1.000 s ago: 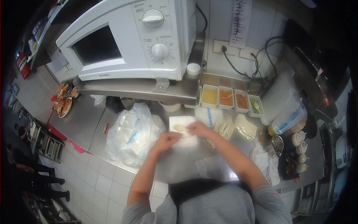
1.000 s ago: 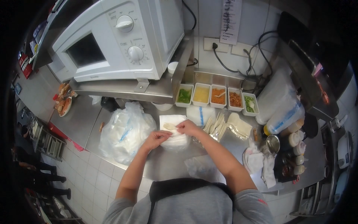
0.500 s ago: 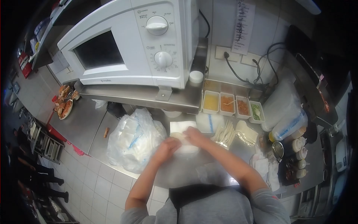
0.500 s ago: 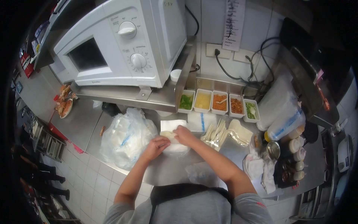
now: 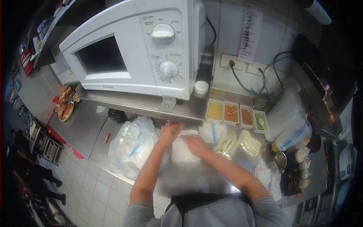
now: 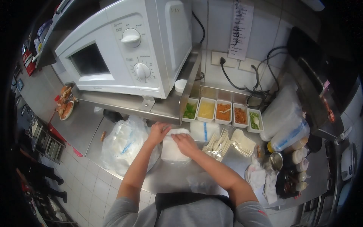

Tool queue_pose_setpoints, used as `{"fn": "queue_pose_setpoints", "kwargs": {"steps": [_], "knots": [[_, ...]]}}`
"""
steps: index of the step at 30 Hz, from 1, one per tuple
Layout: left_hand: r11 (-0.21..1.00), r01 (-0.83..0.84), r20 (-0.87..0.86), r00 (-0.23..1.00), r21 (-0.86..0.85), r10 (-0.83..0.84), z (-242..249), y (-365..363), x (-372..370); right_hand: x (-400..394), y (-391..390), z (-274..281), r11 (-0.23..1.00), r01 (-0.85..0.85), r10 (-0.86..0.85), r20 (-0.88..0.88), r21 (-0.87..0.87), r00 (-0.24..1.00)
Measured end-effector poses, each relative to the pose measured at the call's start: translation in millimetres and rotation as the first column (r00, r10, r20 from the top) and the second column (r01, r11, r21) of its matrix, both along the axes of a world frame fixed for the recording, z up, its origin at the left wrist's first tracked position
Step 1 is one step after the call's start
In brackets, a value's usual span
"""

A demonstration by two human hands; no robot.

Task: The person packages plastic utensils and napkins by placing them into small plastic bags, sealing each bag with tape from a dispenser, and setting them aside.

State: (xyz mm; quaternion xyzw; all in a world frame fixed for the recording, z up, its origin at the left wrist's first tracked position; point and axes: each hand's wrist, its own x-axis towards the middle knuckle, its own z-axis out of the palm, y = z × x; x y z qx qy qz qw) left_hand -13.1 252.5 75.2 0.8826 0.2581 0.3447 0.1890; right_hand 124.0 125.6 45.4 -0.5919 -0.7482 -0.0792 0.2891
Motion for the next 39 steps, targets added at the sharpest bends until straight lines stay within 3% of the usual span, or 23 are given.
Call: {"fn": "queue_pose_setpoints", "kwargs": {"steps": [1,3,5,6,7,8,9,10,12,13,15,16,17,18,19,20,21,23,24,26,30,32,39], "knots": [[1.000,-0.001,-0.004,1.000,-0.002,0.001,4.2,-2.6,-4.2,1.3,3.7,2.5,0.998,0.010,-0.011,-0.016,-0.066,1.000],[0.987,0.018,0.153,0.988,-0.160,0.006,11.8,-7.9,-16.9,2.6,10.6,-1.0,0.990,0.018,-0.023,-0.038,-0.137,0.999],[0.988,0.028,0.189,0.982,-0.150,0.001,14.4,-10.4,-33.8,7.8,23.3,-7.5,0.983,0.075,-0.112,-0.216,-0.169,0.970],[0.990,0.037,0.230,0.973,-0.138,-0.004,16.1,-12.7,-41.7,12.8,27.0,-7.2,0.983,-0.020,-0.062,-0.433,-0.183,0.899],[0.990,0.034,0.232,0.973,-0.137,-0.001,21.6,-18.8,-49.8,14.4,23.3,12.5,0.983,-0.023,-0.059,-0.432,-0.182,0.900],[0.997,-0.012,0.160,0.987,-0.070,0.023,26.8,-26.8,-58.4,17.8,16.1,32.2,0.908,-0.218,-0.118,-0.717,-0.357,0.687],[0.999,-0.054,0.090,0.994,-0.001,0.053,29.4,-32.9,-63.5,19.9,10.5,46.7,0.783,-0.449,-0.256,-0.881,-0.430,0.397],[0.998,-0.057,0.091,0.994,-0.005,0.057,28.8,-36.3,-66.2,22.8,8.9,46.6,0.780,-0.452,-0.258,-0.880,-0.433,0.398],[0.998,0.067,-0.012,0.998,-0.013,-0.067,27.6,-41.6,-70.7,25.3,6.2,44.3,0.626,-0.653,-0.405,-0.893,-0.427,0.195],[0.998,0.065,-0.010,0.998,-0.011,-0.065,28.0,-41.5,-69.6,25.6,8.1,32.6,0.626,-0.653,-0.403,-0.894,-0.427,0.198],[0.957,0.258,-0.077,0.965,0.132,-0.250,27.5,-37.7,-62.9,24.2,9.7,4.6,0.577,-0.634,-0.421,-0.853,-0.514,0.308],[0.957,0.258,-0.076,0.965,0.134,-0.250,19.7,-31.4,-59.8,19.8,2.9,13.1,0.597,-0.577,-0.392,-0.830,-0.557,0.396],[0.919,0.306,-0.018,0.947,-0.247,-0.321,8.9,-23.0,-55.3,16.7,0.7,23.0,0.598,-0.576,-0.390,-0.830,-0.557,0.398],[0.739,0.328,0.063,0.930,-0.588,-0.363,8.2,-20.3,-52.2,14.0,0.3,32.8,0.648,-0.443,-0.377,-0.766,-0.619,0.520],[0.739,0.329,0.064,0.930,-0.588,-0.363,7.0,-18.2,-50.4,12.3,0.4,37.1,0.693,-0.299,-0.373,-0.682,-0.656,0.629],[0.776,0.237,-0.019,0.952,-0.584,-0.306,5.9,-15.9,-47.6,12.0,1.8,22.7,0.841,-0.171,-0.315,-0.720,-0.514,0.618],[0.807,0.145,-0.102,0.964,-0.572,-0.245,6.7,-14.8,-45.0,13.5,0.7,26.6,0.841,-0.169,-0.316,-0.720,-0.514,0.618],[0.773,0.162,-0.081,0.961,-0.613,-0.266,1.5,-8.0,-39.6,19.6,-2.0,35.7,0.982,-0.103,-0.025,-0.648,-0.159,0.761],[0.737,0.177,-0.060,0.957,-0.653,-0.283,-1.0,-4.5,-36.4,19.1,-6.0,40.2,0.983,-0.099,-0.027,-0.646,-0.157,0.763],[0.724,0.175,-0.076,0.951,-0.668,-0.299,-6.5,1.6,-33.6,14.3,-15.8,45.5,0.991,-0.093,0.057,-0.323,-0.096,0.945],[0.725,0.205,-0.066,0.943,-0.658,-0.327,-6.4,3.0,-32.3,13.4,-15.0,34.3,0.985,0.018,-0.053,-0.203,-0.170,0.978],[0.713,0.205,-0.059,0.943,-0.670,-0.327,-5.1,2.7,-33.3,15.4,-10.4,26.7,0.970,-0.051,-0.046,-0.387,-0.237,0.921],[0.656,0.193,-0.059,0.938,-0.730,-0.342,-7.1,4.1,-33.2,12.1,-9.1,40.2,0.895,-0.050,-0.194,-0.488,-0.443,0.851]]}}
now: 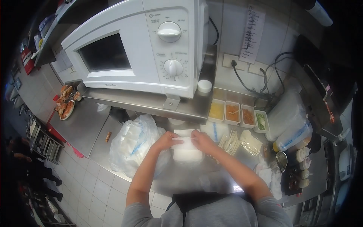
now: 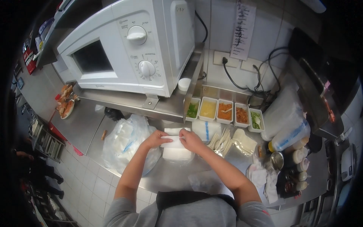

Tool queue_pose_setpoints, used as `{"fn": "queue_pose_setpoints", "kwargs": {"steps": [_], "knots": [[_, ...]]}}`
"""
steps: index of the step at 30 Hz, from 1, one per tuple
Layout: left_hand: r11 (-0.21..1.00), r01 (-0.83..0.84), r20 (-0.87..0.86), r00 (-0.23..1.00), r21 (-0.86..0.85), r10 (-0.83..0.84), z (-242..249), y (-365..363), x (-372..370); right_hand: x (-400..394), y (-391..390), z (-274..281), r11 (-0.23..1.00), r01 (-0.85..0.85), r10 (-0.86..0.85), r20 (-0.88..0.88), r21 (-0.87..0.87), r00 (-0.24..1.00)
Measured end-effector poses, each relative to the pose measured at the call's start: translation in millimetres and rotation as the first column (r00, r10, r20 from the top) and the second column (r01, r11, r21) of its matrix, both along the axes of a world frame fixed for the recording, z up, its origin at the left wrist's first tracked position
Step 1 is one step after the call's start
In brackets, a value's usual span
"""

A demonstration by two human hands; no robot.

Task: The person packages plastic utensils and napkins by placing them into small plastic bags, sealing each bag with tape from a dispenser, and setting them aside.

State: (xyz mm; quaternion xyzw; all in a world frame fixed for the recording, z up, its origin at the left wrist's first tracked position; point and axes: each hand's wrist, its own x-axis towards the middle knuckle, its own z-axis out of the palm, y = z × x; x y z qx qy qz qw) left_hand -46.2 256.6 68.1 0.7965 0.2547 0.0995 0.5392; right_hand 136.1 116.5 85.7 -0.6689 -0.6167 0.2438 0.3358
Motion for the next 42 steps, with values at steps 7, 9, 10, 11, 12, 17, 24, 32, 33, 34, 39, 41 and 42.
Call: {"fn": "queue_pose_setpoints", "kwargs": {"steps": [7,9,10,11,12,17,24,32,33,34,39,41,42], "knots": [[0.993,0.100,0.070,0.992,0.066,-0.104,33.9,-25.8,4.5,-6.3,-21.3,32.7,0.945,-0.328,0.318,0.255,-0.005,0.913],[0.977,0.134,0.154,0.975,0.165,-0.159,45.2,-38.6,11.7,-2.7,-35.8,38.0,0.949,-0.291,0.314,0.291,-0.119,0.904],[0.972,0.176,0.151,0.968,0.155,-0.199,47.4,-43.5,15.9,-1.3,-47.4,41.1,0.948,-0.289,0.318,0.301,-0.135,0.899],[0.971,0.150,0.148,0.973,0.188,-0.179,48.0,-45.7,18.8,2.2,-61.7,44.2,0.948,-0.279,0.314,0.308,-0.153,0.898],[0.967,0.131,0.144,0.976,0.219,-0.165,47.5,-49.9,23.4,7.8,-77.7,47.3,0.960,-0.224,0.265,0.296,-0.166,0.918],[0.976,0.126,0.307,0.935,0.177,-0.176,42.9,-95.8,62.7,52.0,-189.9,68.9,0.994,-0.030,0.046,0.164,-0.101,0.985],[0.566,0.535,0.162,0.622,0.627,-0.766,-14.6,-263.5,156.7,72.1,-354.2,117.1,0.872,0.488,-0.451,0.331,-0.035,0.829],[0.390,0.429,-0.041,0.713,0.815,-0.700,-57.6,-330.1,241.9,65.3,-413.0,103.1,0.847,0.530,-0.506,0.237,-0.049,0.830],[0.402,0.421,-0.049,0.738,0.813,-0.673,-53.1,-326.3,241.4,68.3,-413.9,98.0,0.845,0.531,-0.512,0.194,-0.062,0.837],[0.465,0.433,-0.044,0.766,0.772,-0.641,-44.2,-323.9,236.4,73.2,-412.3,93.9,0.844,0.530,-0.516,0.150,-0.078,0.844],[0.806,0.011,0.224,0.958,0.592,-0.177,-18.5,-291.8,167.5,98.0,-402.3,77.0,0.906,0.413,-0.416,-0.011,-0.091,0.909],[0.821,-0.159,0.208,0.977,0.548,0.050,-25.0,-261.8,121.0,108.2,-396.7,79.2,0.922,0.373,-0.380,-0.055,-0.103,0.924],[0.790,-0.253,0.185,0.966,0.558,0.179,-31.5,-253.5,95.2,112.6,-393.0,76.7,0.929,0.357,-0.364,-0.070,-0.101,0.929]]}}
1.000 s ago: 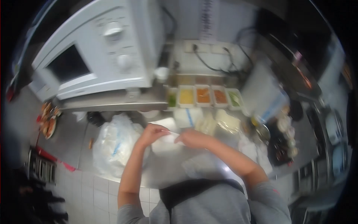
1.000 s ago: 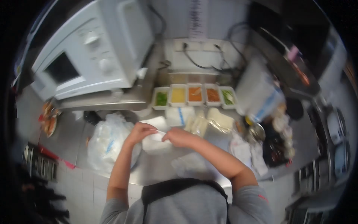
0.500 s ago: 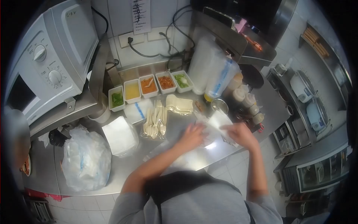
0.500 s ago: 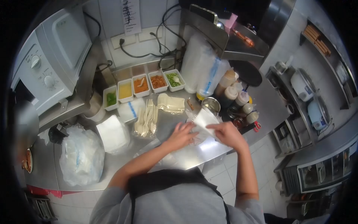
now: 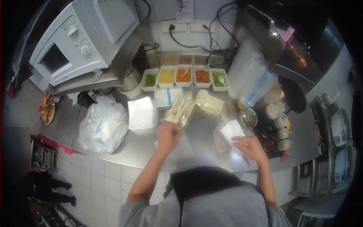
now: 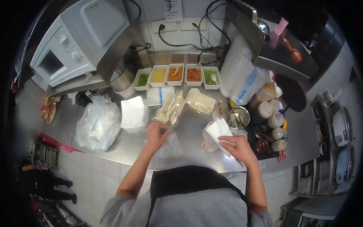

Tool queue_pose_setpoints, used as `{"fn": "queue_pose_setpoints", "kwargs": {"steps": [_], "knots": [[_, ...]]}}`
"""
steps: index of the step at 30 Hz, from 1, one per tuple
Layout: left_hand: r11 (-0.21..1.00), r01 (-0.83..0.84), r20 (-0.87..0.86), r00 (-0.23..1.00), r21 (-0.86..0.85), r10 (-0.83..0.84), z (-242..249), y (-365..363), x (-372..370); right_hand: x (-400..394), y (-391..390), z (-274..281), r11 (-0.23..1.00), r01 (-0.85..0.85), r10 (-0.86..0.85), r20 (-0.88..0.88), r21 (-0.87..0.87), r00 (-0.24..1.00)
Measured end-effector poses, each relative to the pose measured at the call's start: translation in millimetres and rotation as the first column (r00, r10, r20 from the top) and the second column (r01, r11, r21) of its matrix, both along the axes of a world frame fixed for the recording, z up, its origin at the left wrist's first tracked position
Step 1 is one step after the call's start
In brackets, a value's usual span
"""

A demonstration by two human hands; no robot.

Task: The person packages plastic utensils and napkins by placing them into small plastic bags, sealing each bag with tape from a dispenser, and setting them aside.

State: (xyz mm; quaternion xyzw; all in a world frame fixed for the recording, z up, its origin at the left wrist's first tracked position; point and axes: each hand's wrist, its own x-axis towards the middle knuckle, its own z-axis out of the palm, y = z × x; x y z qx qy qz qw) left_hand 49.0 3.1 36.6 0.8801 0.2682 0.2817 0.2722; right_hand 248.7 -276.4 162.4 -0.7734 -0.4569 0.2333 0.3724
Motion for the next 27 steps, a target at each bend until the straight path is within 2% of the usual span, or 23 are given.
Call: {"fn": "queue_pose_setpoints", "kwargs": {"steps": [2,3,5,6,8,9,11,12,14,16,18,19,21,22,24,26,27], "knots": [[0.979,-0.202,-0.111,0.972,0.040,0.205,-5.4,3.3,-39.8,6.4,9.1,-4.0,0.996,-0.084,0.083,0.023,0.030,0.996],[0.975,-0.218,-0.122,0.967,0.045,0.222,-2.0,2.3,-49.3,9.5,14.8,-7.8,0.994,-0.101,0.100,0.011,0.034,0.995],[0.998,-0.037,-0.281,0.959,-0.047,0.023,5.3,-2.4,-62.4,15.8,30.6,-16.6,0.958,-0.287,0.283,0.087,0.025,0.955],[0.998,-0.053,-0.283,0.958,-0.040,0.040,15.0,-7.0,-60.1,15.7,40.8,-17.5,0.953,-0.302,0.298,0.086,0.032,0.951],[0.933,0.246,-0.001,0.967,-0.262,-0.256,42.5,-23.8,-44.6,6.7,61.3,-16.2,0.903,-0.415,0.364,0.317,0.111,0.876],[0.937,0.232,-0.002,0.970,-0.262,-0.241,57.5,-34.0,-38.1,-0.7,70.1,-12.8,0.896,-0.429,0.377,0.317,0.112,0.871],[0.868,0.410,0.048,0.909,-0.279,-0.414,85.1,-51.3,-26.4,-17.1,86.7,-4.8,0.872,-0.489,0.454,0.388,-0.009,0.802],[0.875,0.399,0.047,0.914,-0.274,-0.402,92.4,-54.2,-22.7,-23.1,93.8,-3.4,0.865,-0.501,0.463,0.391,-0.005,0.796],[0.841,0.441,0.051,0.892,-0.313,-0.449,102.5,-56.2,-19.2,-32.6,105.7,-4.8,0.771,-0.636,0.590,0.398,-0.019,0.703],[0.839,0.395,0.057,0.913,-0.375,-0.404,106.2,-56.7,-19.7,-33.7,112.4,-14.8,0.752,-0.658,0.617,0.372,-0.021,0.693],[0.829,0.353,0.065,0.930,-0.435,-0.362,108.2,-54.6,-22.4,-30.9,116.3,-25.0,0.736,-0.668,0.639,0.213,0.110,0.739],[0.826,0.323,0.032,0.937,-0.461,-0.348,108.8,-51.9,-27.3,-28.6,116.7,-26.0,0.735,-0.669,0.640,0.215,0.112,0.738],[0.822,0.291,-0.003,0.942,-0.489,-0.335,108.1,-49.2,-31.4,-26.1,116.6,-24.8,0.752,-0.623,0.616,0.109,0.213,0.780],[0.838,0.293,0.003,0.944,-0.461,-0.329,107.2,-48.5,-32.0,-28.4,116.0,-20.6,0.753,-0.623,0.616,0.108,0.213,0.781],[0.852,0.295,0.010,0.947,-0.432,-0.322,106.4,-48.8,-29.3,-35.8,115.1,-8.1,0.767,-0.614,0.579,0.211,0.187,0.787],[0.883,0.337,0.141,0.941,-0.327,-0.307,106.7,-53.7,-17.9,-46.9,121.2,-12.2,0.780,-0.605,0.565,0.236,0.159,0.790],[0.883,0.339,0.142,0.940,-0.325,-0.309,108.7,-55.6,-15.1,-51.6,124.1,-15.5,0.792,-0.596,0.553,0.261,0.132,0.792]]}}
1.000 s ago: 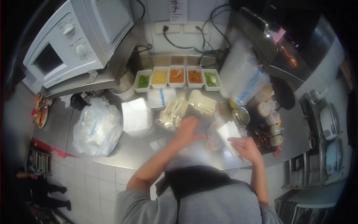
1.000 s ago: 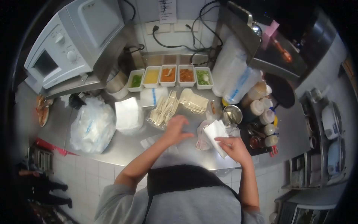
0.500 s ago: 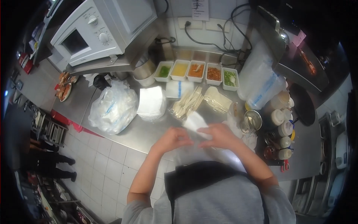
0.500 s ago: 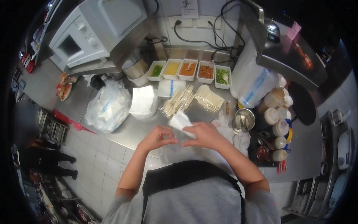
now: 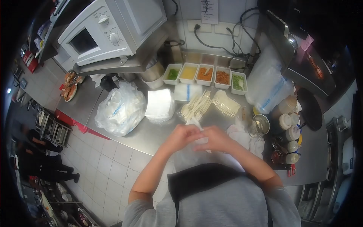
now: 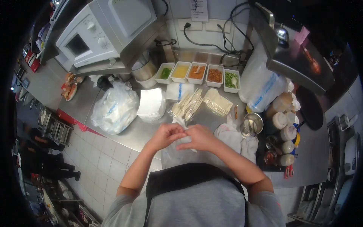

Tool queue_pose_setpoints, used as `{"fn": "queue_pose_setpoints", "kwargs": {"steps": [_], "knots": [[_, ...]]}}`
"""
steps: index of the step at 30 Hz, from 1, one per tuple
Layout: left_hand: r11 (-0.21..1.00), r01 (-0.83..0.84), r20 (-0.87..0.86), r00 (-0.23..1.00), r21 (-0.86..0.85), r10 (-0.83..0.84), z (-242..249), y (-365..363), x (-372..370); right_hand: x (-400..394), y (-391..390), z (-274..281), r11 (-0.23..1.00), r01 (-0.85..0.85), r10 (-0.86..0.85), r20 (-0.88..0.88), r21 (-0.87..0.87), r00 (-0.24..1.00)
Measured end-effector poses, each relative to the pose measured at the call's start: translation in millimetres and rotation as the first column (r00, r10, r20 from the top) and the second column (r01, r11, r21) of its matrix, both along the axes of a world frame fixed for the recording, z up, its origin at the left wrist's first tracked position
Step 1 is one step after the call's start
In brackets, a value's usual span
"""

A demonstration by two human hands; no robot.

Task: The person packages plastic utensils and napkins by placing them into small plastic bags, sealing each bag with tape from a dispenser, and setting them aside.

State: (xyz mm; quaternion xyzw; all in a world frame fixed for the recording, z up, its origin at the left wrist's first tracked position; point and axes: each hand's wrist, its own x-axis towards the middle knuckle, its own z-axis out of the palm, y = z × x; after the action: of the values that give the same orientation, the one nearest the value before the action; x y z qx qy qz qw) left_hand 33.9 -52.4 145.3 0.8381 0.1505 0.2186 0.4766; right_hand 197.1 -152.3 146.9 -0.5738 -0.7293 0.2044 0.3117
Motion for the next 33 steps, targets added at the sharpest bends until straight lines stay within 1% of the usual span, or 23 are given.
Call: {"fn": "queue_pose_setpoints", "kwargs": {"steps": [2,4,6,8,9,10,12,13,14,15,16,18,20,21,23,24,26,27,29,30,31,32,33], "knots": [[0.979,-0.123,-0.022,0.992,-0.162,0.121,5.6,-0.9,1.7,-6.5,7.3,-7.9,0.997,0.052,-0.051,0.019,-0.061,0.999],[0.978,-0.095,0.030,0.994,-0.185,0.102,-7.1,11.5,-5.7,-7.1,13.7,-9.8,0.987,0.103,-0.099,0.038,-0.120,0.994],[0.976,-0.065,0.081,0.993,-0.207,0.083,-15.1,21.8,-18.0,1.7,16.7,-9.2,0.997,0.074,-0.078,-0.227,-0.025,0.971],[0.964,-0.011,-0.098,0.995,-0.266,-0.016,-18.0,29.3,-29.4,5.3,20.7,-7.5,0.998,0.058,-0.062,-0.179,-0.033,0.982],[0.964,-0.006,-0.098,0.995,-0.264,-0.020,-20.8,31.8,-29.6,5.3,22.4,-6.7,0.998,0.040,-0.046,-0.131,-0.043,0.990],[0.967,-0.044,-0.054,0.998,-0.250,0.032,-24.1,33.7,-28.0,0.9,23.5,-6.0,0.998,0.046,-0.051,-0.130,-0.042,0.990],[0.968,-0.079,-0.008,0.997,-0.237,0.079,-27.7,34.7,-19.7,-16.7,24.6,-5.9,0.997,0.044,-0.042,0.027,-0.064,0.999],[0.959,-0.149,0.095,0.980,-0.243,0.177,-28.6,33.5,-11.0,-25.1,26.8,-8.3,0.997,0.046,-0.044,0.030,-0.064,0.999],[0.942,-0.218,0.196,0.942,-0.256,0.271,-29.6,32.4,-4.3,-33.9,30.1,-13.9,0.993,0.083,-0.083,0.005,-0.081,0.997],[0.942,-0.217,0.197,0.942,-0.256,0.271,-31.6,31.5,0.2,-40.5,33.4,-22.2,0.988,0.119,-0.121,-0.020,-0.098,0.992],[0.942,-0.206,0.243,0.931,-0.265,0.272,-33.8,30.6,4.1,-44.8,41.5,-34.6,0.989,0.145,-0.144,-0.127,-0.003,0.981],[0.943,-0.192,0.291,0.918,-0.273,0.271,-28.8,35.6,2.7,-33.0,42.8,-36.8,0.990,0.138,-0.139,-0.128,-0.016,0.982],[0.990,-0.141,0.133,0.981,-0.027,0.143,-12.5,48.1,-13.3,-18.7,41.2,-25.6,0.990,0.135,-0.138,-0.133,-0.032,0.982],[0.990,-0.136,0.133,0.981,-0.030,0.139,-13.4,54.9,-21.1,-10.5,39.1,-18.2,0.990,0.139,-0.140,-0.110,-0.018,0.984],[0.984,0.142,-0.295,0.950,0.104,-0.105,-19.9,70.4,-36.4,3.6,34.5,-8.7,0.989,0.145,-0.145,-0.083,-0.007,0.986],[0.984,0.145,-0.292,0.950,0.104,-0.109,-25.1,78.0,-43.7,10.0,33.2,-5.1,0.990,0.137,-0.138,-0.059,-0.019,0.989],[0.944,0.040,-0.296,0.944,-0.328,-0.143,-41.0,92.1,-58.1,16.8,31.4,-3.8,0.991,0.134,-0.135,-0.035,-0.028,0.990],[0.944,0.042,-0.296,0.944,-0.327,-0.144,-50.0,99.9,-63.8,18.2,30.7,-5.2,0.992,0.109,-0.114,-0.081,-0.062,0.990],[0.917,0.094,-0.008,0.994,-0.387,-0.105,-71.5,109.7,-73.5,18.2,31.2,-8.1,0.992,0.074,-0.087,-0.126,-0.098,0.988],[0.917,0.086,-0.007,0.995,-0.389,-0.096,-84.0,106.8,-74.0,17.5,32.6,-9.2,0.991,0.083,-0.099,-0.154,-0.105,0.983],[0.769,-0.048,0.080,0.989,-0.637,0.127,-96.2,99.9,-72.7,16.7,34.8,-10.4,0.990,0.089,-0.109,-0.182,-0.111,0.977],[0.536,-0.118,0.100,0.928,-0.836,0.360,-107.4,92.6,-73.4,17.0,36.5,-12.7,0.991,0.077,-0.096,-0.182,-0.110,0.979],[0.538,-0.123,0.102,0.923,-0.834,0.370,-116.0,84.6,-76.5,19.7,37.8,-15.2,0.990,0.109,-0.123,-0.181,-0.085,0.976]]}}
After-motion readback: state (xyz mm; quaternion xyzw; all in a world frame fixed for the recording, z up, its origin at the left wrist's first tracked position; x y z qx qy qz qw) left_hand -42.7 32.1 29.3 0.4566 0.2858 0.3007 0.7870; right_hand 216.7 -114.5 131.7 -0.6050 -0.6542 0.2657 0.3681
